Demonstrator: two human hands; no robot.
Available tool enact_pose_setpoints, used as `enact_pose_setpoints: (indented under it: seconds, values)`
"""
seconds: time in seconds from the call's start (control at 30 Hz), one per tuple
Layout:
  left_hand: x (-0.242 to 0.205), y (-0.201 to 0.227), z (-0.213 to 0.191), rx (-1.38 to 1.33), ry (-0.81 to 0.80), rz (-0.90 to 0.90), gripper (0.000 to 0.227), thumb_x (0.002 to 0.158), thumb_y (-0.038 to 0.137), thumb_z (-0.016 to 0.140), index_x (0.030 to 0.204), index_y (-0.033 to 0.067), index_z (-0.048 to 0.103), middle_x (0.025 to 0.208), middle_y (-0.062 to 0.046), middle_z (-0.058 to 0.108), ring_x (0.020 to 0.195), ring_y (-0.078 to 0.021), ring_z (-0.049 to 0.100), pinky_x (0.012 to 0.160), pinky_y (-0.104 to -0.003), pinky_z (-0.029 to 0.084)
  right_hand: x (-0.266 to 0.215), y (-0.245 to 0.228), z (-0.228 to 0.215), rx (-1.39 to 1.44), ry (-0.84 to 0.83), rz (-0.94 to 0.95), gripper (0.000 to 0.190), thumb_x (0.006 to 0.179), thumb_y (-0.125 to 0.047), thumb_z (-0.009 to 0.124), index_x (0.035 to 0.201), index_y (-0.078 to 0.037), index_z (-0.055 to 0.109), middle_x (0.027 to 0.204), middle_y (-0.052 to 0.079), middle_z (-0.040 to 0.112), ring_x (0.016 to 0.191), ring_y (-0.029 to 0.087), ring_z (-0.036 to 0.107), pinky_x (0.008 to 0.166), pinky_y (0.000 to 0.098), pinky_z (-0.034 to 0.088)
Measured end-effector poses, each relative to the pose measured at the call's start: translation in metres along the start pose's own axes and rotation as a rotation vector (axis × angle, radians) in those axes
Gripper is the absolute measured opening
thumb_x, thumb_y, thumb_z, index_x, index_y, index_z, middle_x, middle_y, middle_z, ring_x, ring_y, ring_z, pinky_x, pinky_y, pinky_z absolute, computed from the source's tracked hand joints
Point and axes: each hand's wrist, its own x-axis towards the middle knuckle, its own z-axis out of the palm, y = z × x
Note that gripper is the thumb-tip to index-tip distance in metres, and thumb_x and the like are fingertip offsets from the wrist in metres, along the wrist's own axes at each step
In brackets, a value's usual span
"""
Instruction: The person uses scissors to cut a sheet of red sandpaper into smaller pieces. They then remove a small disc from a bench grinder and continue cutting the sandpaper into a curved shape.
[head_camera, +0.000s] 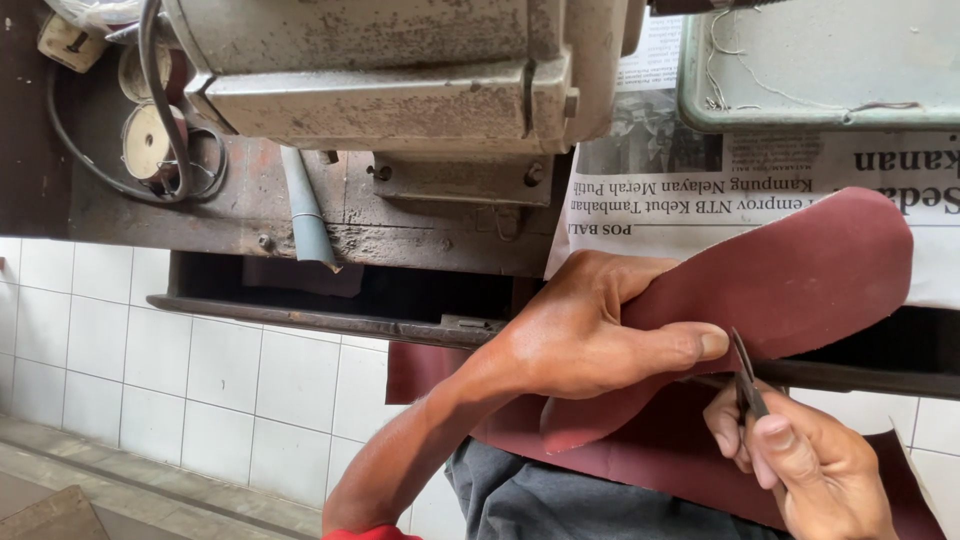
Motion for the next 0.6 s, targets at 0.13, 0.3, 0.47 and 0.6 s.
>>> enact_pose_setpoints:
  seconds: [0.13, 0.3, 0.47, 0.6]
  values:
    - [0.001, -0.001, 0.001, -0.011, 0.003, 0.026, 0.013, 0.090, 0.022, 0.068, 0.080, 0.0140, 0.066, 0.073, 0.008, 0.062, 0.072, -0.0026, 0.056, 0.067, -0.021, 0.047, -0.001, -0.003, 0.004, 0.090, 0.002, -0.046, 0.062, 0.105, -0.046, 0.045, 0.057, -0.007, 0.043, 0.070, 0.010, 0.060, 0.061, 0.017, 0.047, 0.059, 0.0291, 0.041]
    - [0.001, 0.000, 0.001, 0.030, 0.028, 0.037, 0.014, 0.088, 0.027, 0.068, 0.081, 0.0147, 0.068, 0.074, 0.009, 0.062, 0.074, -0.0027, 0.057, 0.068, -0.021, 0.047, -0.002, -0.007, 0.003, 0.173, 0.001, -0.054, 0.059, 0.104, -0.042, 0.047, 0.057, -0.009, 0.035, 0.073, 0.015, 0.060, 0.070, 0.022, 0.055, 0.062, 0.0323, 0.041]
    - [0.000, 0.002, 0.002, -0.021, 0.012, 0.013, 0.012, 0.089, 0.022, 0.067, 0.081, 0.0128, 0.070, 0.080, 0.007, 0.072, 0.078, -0.0020, 0.062, 0.072, -0.020, 0.049, -0.004, -0.020, 0.006, 0.075, 0.038, 0.016, 0.057, 0.103, -0.044, 0.047, 0.060, -0.009, 0.037, 0.065, 0.009, 0.053, 0.058, 0.017, 0.038, 0.056, 0.0296, 0.028]
    - [0.000, -0.001, 0.003, 0.007, 0.010, 0.035, 0.012, 0.089, 0.023, 0.067, 0.082, 0.0137, 0.072, 0.079, 0.007, 0.070, 0.076, -0.0024, 0.060, 0.070, -0.020, 0.048, -0.004, -0.020, 0.010, 0.003, 0.068, -0.018, 0.054, 0.102, -0.040, 0.046, 0.060, -0.010, 0.035, 0.059, 0.008, 0.047, 0.054, 0.016, 0.035, 0.052, 0.0301, 0.024]
